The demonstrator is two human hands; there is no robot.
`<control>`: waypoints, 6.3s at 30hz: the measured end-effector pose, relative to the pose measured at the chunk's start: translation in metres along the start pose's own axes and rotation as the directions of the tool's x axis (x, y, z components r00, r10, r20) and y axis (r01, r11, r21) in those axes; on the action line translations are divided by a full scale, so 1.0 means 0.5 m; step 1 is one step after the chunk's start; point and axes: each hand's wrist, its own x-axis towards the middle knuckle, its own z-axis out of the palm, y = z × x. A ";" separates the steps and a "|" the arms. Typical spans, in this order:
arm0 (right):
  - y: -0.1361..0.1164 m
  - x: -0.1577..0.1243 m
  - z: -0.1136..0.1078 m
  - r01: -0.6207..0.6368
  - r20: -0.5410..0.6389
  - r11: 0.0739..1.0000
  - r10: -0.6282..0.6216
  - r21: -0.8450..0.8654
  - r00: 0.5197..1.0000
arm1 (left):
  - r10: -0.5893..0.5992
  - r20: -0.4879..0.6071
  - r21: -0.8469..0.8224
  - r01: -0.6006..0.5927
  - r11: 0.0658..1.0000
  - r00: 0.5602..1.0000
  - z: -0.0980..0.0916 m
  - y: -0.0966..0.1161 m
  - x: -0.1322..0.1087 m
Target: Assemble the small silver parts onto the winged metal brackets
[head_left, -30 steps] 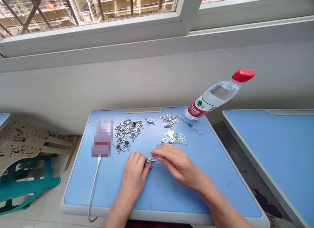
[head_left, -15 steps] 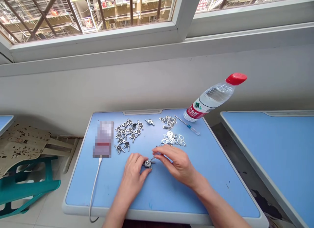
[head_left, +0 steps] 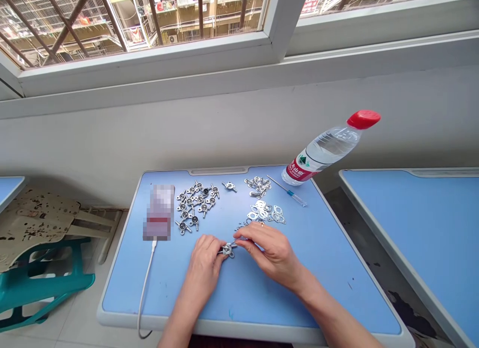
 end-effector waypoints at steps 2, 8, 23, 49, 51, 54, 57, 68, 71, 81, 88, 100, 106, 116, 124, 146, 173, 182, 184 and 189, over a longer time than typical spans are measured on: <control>-0.001 -0.001 0.003 -0.003 -0.010 1.000 0.002 -0.012 1.000 | -0.003 0.011 -0.002 0.003 1.000 1.000 0.001 -0.002 -0.001; -0.012 -0.006 0.000 -0.053 -0.063 0.998 0.055 0.019 0.997 | -0.046 0.038 -0.046 0.048 0.998 0.998 -0.003 0.000 0.001; -0.015 0.000 0.013 0.061 0.087 0.995 -0.067 0.073 0.994 | -0.041 0.027 -0.064 0.043 0.997 0.999 -0.003 0.000 0.001; -0.020 0.006 0.007 0.057 0.219 0.987 -0.089 0.149 0.972 | -0.004 0.012 -0.013 0.004 1.000 1.000 0.002 -0.002 -0.003; -0.021 0.007 0.007 0.071 0.179 0.989 -0.094 0.129 0.979 | -0.008 0.024 0.008 0.008 1.000 1.000 0.001 0.000 -0.003; -0.020 0.006 0.014 0.102 0.114 0.991 -0.111 0.083 0.987 | 0.004 0.017 0.028 -0.004 1.000 1.000 0.001 0.000 -0.001; -0.015 0.003 0.014 0.095 0.075 0.991 -0.102 0.092 0.992 | 0.017 0.009 0.021 -0.018 1.000 1.000 0.000 0.001 0.001; 0.007 -0.001 -0.011 0.022 0.015 0.999 -0.023 0.029 1.000 | -0.068 0.046 -0.058 0.071 0.996 0.997 -0.012 0.020 0.001; 0.004 -0.001 -0.011 0.012 0.025 0.999 -0.013 0.030 1.000 | -0.073 0.037 -0.043 0.075 0.996 0.997 -0.013 0.028 0.001; -0.002 0.004 -0.016 0.009 0.087 0.997 -0.015 0.074 0.996 | -0.026 0.047 0.026 0.025 0.999 0.999 -0.006 0.018 0.002; 0.002 0.003 -0.031 0.024 0.160 0.987 -0.050 0.161 0.986 | -0.032 0.046 0.001 0.032 0.999 0.998 -0.004 0.013 0.003; -0.006 0.008 -0.022 0.062 0.196 0.987 -0.091 0.150 0.976 | -0.026 0.049 -0.003 0.026 1.000 0.998 -0.004 0.011 0.003; -0.011 0.008 -0.024 0.095 0.250 0.981 -0.137 0.170 0.958 | -0.027 0.034 -0.002 0.027 1.000 0.999 -0.005 0.015 0.004; -0.014 0.007 -0.007 0.050 0.085 0.999 -0.052 0.021 0.995 | -0.025 0.033 -0.003 0.025 1.000 0.999 -0.002 0.012 0.004; -0.021 0.004 0.006 0.043 0.003 0.992 -0.043 -0.119 0.999 | -0.033 0.011 0.001 0.033 0.999 0.999 0.001 0.014 0.000; -0.005 0.002 -0.018 0.078 0.125 0.997 -0.080 0.021 0.989 | -0.013 -0.001 0.003 0.013 1.000 1.000 0.000 0.010 0.003; -0.022 -0.008 0.011 0.050 0.031 0.998 -0.051 0.026 0.998 | 0.005 0.019 0.021 -0.006 1.000 1.000 -0.001 0.009 0.000; -0.027 0.002 0.010 0.104 0.106 0.994 -0.106 0.023 0.989 | 0.005 0.021 0.018 -0.005 1.000 1.000 0.001 0.007 -0.002; -0.032 0.003 0.012 0.132 0.147 0.991 -0.136 0.038 0.980 | 0.014 0.025 0.023 -0.014 1.000 1.000 0.003 0.003 -0.003; -0.035 -0.005 0.027 0.108 0.055 0.993 -0.105 -0.052 0.993 | 0.034 0.014 0.027 -0.034 0.999 0.999 0.004 0.003 -0.003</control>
